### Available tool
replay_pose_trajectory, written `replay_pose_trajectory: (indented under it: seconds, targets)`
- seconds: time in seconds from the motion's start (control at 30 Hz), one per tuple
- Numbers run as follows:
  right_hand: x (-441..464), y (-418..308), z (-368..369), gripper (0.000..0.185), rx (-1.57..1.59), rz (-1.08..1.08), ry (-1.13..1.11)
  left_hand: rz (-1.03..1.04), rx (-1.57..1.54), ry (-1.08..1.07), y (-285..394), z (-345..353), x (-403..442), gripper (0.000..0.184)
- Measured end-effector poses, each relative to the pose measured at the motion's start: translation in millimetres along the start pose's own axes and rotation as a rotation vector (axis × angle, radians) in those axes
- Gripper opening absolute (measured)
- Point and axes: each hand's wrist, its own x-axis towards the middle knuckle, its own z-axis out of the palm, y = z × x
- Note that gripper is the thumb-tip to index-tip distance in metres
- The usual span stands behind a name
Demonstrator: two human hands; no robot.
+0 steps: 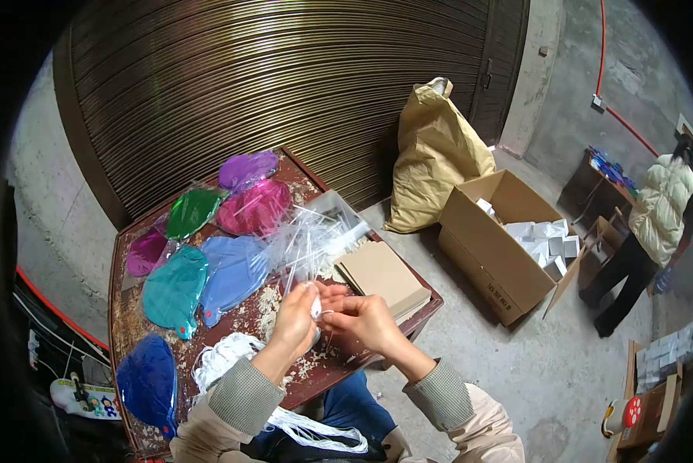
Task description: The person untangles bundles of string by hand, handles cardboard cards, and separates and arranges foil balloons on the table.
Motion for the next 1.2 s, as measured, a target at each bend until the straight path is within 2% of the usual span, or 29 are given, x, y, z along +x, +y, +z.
replay_pose_trajectory:
  seconds: [0.1,0.13,0.27,0.47,0.6,0.67,0.7,0.77,0.87,0.93,1.0,1.03,1.17,1.2]
  targets:
    - [8,-7,-9,0.005,-0.335,-0.025,-0.067,-0.078,0.019,-0.104,-8,5,-7,0.021]
    - [10,-12,-11,0.005,-0.339,-0.026,-0.064,-0.093,0.023,-0.127,-9,6,-9,0.021]
    - [12,-40,-10,0.011,-0.853,-0.087,-0.111,-0.137,0.147,-0.216,-4,8,-15,0.020]
    - [16,-41,-19,0.023,-0.740,-0.153,-0.162,-0.276,0.110,-0.281,-14,-29,0,0.016]
    - [9,-9,-16,0.035,-0.434,-0.310,0.072,-0.233,-0.264,-0.184,-20,-30,-2,0.013]
    - [-4,-2,-6,0.038,-0.484,-0.285,0.048,-0.187,-0.342,0.034,-22,-17,-12,0.012]
    - [-8,4,1,0.038,-0.477,-0.289,0.016,-0.168,-0.349,0.061,-27,-14,-15,0.012]
    - [-13,15,14,0.036,-0.774,-0.620,-0.008,-0.165,-0.416,-0.011,-43,-13,-26,0.013]
    - [-23,21,20,0.035,-0.852,-0.598,-0.072,-0.180,-0.509,-0.129,-69,-26,-41,0.014]
    - [-27,16,23,0.032,-0.996,-0.583,-0.061,-0.176,-0.609,-0.082,-60,-14,-57,0.013]
    - [-27,17,25,0.025,-0.910,-0.577,-0.068,-0.109,-0.824,-0.232,-83,-24,-55,0.013]
    - [-27,19,31,0.018,-0.857,-0.582,-0.014,-0.081,-0.889,-0.179,-88,-24,-56,0.013]
    - [-24,30,49,0.015,-0.909,-0.686,0.081,-0.095,-0.900,0.024,-98,-36,-49,0.019]
    - [-26,32,51,0.015,-0.879,-0.709,0.042,-0.052,-0.897,0.055,-86,-42,-51,0.019]
